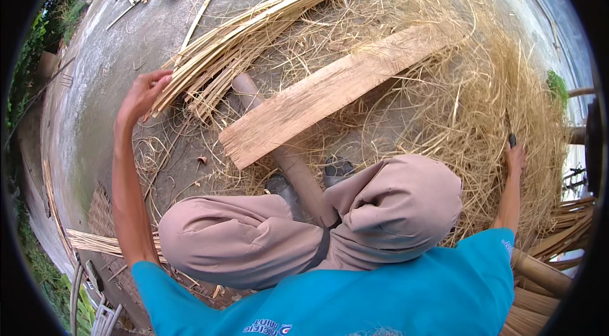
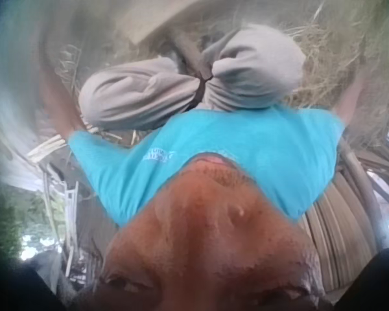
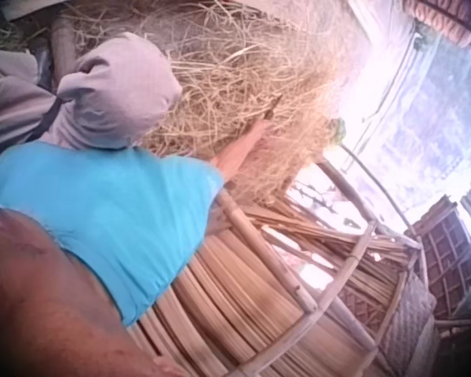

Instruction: The person sits on the ground and uses a knife to split long bamboo stalks into thin strips. They hold the stalks against a wooden board and repeatedly strike them with the knife to separate the fibers, then gather the resulting strips.

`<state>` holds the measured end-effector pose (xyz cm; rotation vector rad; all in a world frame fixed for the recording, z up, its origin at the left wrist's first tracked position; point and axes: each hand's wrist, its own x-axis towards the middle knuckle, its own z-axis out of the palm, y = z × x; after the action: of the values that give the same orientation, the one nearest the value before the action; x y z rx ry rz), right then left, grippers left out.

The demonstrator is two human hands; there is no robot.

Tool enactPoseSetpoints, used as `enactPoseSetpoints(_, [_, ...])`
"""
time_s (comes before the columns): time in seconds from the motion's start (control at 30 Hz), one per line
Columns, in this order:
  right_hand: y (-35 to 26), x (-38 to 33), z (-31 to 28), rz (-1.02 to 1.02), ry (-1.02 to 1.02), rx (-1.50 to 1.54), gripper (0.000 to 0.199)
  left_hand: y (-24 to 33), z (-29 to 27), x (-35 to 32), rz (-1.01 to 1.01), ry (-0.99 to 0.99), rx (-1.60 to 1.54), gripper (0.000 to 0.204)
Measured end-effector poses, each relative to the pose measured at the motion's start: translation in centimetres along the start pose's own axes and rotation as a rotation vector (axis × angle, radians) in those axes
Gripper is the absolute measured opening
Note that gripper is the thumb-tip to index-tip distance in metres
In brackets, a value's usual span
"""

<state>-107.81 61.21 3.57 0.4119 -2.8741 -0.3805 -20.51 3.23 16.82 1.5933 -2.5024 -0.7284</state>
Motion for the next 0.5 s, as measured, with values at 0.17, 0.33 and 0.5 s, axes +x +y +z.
enactPoseSetpoints(0.17, [-20.5, -7.1, -13.7, -0.348, -0.178, 0.386, 0.053, -8.1, -4.5, 7.7, -0.047, -0.083, 0.370, 0.039])
enactPoseSetpoints(0.33, [-26.9, -11.7, -16.3, -0.447, -0.291, 0.524, 0.051, -9.5, 3.7, 12.4, -0.178, -0.107, 0.253, 0.043])
enactPoseSetpoints(0.5, [-10.7, -7.0, -6.5, -0.109, -0.216, 0.332, 0.041, -7.1, 8.2, 12.3, -0.128, -0.240, 0.220, 0.043])
